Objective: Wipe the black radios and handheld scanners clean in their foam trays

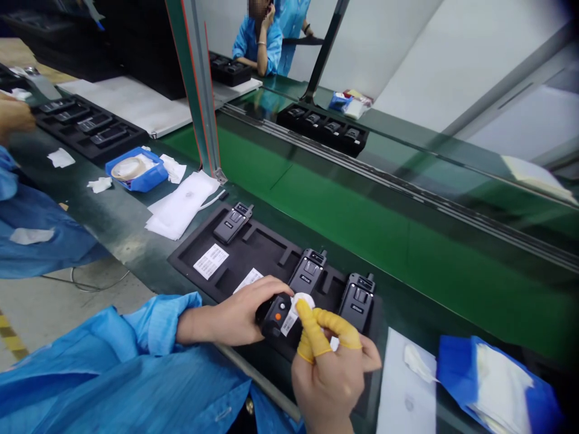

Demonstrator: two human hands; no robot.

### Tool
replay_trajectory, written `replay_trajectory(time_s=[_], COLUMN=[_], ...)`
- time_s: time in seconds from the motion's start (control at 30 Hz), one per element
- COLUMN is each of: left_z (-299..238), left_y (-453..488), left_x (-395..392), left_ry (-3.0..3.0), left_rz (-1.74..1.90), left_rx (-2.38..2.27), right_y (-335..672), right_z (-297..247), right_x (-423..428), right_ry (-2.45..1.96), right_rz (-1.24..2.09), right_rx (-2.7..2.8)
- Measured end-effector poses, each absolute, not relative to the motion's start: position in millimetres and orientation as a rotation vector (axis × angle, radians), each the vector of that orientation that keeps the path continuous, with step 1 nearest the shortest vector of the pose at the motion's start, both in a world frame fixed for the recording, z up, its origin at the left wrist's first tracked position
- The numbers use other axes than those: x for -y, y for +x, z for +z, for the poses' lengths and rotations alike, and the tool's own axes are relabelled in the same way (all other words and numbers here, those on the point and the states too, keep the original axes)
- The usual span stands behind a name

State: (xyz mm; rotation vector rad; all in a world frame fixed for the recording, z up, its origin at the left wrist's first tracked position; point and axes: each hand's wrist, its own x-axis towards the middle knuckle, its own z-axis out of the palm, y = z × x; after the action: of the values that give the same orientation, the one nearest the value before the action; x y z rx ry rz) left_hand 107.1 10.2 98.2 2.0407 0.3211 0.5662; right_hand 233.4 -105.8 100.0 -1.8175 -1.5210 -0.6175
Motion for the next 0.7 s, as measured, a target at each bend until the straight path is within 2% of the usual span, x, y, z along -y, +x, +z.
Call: replay_trajectory(time_s=[0.17, 0.37, 0.57, 0.7], left_z=[102, 108, 106, 93], left_y=[105, 113, 158, 177], left_x=[-9, -40, -96, -108], left_ry=[2.031, 2.083, 2.534, 2.582], left_rz=[0.551, 0.481, 0.109, 0.042], left_rx=[-0.367, -0.791, -1.218, -1.35], right_y=[225, 239, 258, 268], right_z=[96, 70, 32, 15], right_x=[104, 119, 140, 155], right_ry=[-1.775, -1.845, -1.909, -1.945], right_rz=[-0.58, -0.543, -0.684, -0.766], right_rx=[1.548, 1.526, 1.516, 1.455])
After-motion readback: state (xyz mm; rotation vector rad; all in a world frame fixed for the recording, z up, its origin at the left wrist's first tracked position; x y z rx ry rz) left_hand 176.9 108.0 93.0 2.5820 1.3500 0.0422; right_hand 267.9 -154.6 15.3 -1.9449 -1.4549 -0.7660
